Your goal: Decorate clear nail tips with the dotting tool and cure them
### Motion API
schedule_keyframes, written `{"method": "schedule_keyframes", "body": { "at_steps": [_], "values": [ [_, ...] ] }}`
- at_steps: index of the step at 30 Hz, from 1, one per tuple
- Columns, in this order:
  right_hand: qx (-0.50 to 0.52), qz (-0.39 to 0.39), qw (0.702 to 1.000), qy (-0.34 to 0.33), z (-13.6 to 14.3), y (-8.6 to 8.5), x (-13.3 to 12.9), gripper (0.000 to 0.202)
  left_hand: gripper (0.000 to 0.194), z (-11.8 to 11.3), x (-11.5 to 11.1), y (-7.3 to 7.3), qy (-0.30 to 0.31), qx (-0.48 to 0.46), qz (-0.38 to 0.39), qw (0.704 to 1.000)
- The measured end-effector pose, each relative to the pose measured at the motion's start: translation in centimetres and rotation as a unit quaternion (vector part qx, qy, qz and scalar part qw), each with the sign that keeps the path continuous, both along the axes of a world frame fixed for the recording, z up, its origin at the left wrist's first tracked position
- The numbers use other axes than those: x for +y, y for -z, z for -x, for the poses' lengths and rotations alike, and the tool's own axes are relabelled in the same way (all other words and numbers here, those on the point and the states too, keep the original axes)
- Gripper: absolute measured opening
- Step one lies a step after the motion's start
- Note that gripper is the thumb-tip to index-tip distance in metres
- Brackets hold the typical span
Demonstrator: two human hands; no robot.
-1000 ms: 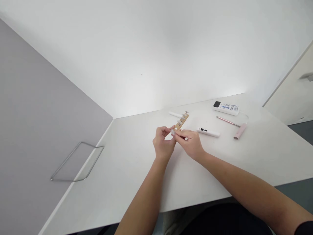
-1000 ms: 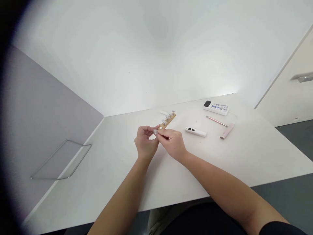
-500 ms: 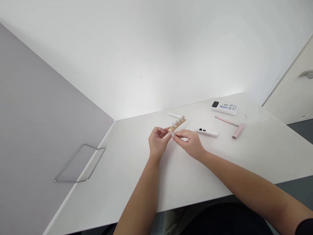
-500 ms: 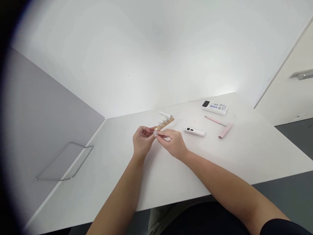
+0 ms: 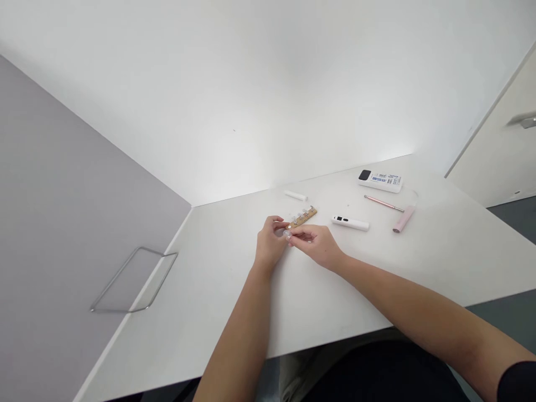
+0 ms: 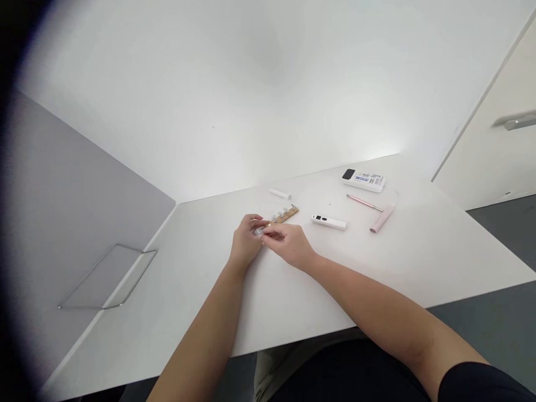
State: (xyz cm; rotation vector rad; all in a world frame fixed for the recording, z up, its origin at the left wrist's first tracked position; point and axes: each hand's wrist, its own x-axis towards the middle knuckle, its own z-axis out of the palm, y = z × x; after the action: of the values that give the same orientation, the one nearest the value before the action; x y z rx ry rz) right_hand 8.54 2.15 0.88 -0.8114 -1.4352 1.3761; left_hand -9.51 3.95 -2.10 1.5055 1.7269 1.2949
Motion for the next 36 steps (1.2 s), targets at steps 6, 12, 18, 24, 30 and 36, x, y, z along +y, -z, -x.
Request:
{"method": "schedule_keyframes", "body": {
  "at_steps": [6,12,18,24,30,36],
  "values": [
    [0.064,0.054,0.997,0.004,0.1,0.0,0.7,0.017,0.047,0.3,-0.2,-0.8,-0.006,0.039,-0.03,0.999],
    [0.129,0.075,0.988,0.031,-0.3,-1.3,1.2,0.025,0.029,-1.1,-1.7,-3.3,0.036,-0.011,-0.117,0.992],
    [0.159,0.067,0.984,0.052,-0.7,-2.4,1.1,0.024,0.03,-3.9,-2.8,-4.1,0.11,-0.136,-0.141,0.974],
    [0.15,0.056,0.985,0.067,-0.9,-2.8,0.6,0.016,0.022,-4.3,-3.0,-4.6,0.138,-0.194,-0.151,0.959],
    [0.135,0.028,0.987,0.081,-1.1,-3.3,0.2,0.013,0.02,-4.8,-3.4,-4.9,0.125,-0.234,-0.175,0.948],
    [0.119,0.002,0.99,0.074,-1.3,-3.6,-0.1,0.009,0.013,-5.4,-3.8,-5.6,0.102,-0.253,-0.182,0.945]
  ]
}}
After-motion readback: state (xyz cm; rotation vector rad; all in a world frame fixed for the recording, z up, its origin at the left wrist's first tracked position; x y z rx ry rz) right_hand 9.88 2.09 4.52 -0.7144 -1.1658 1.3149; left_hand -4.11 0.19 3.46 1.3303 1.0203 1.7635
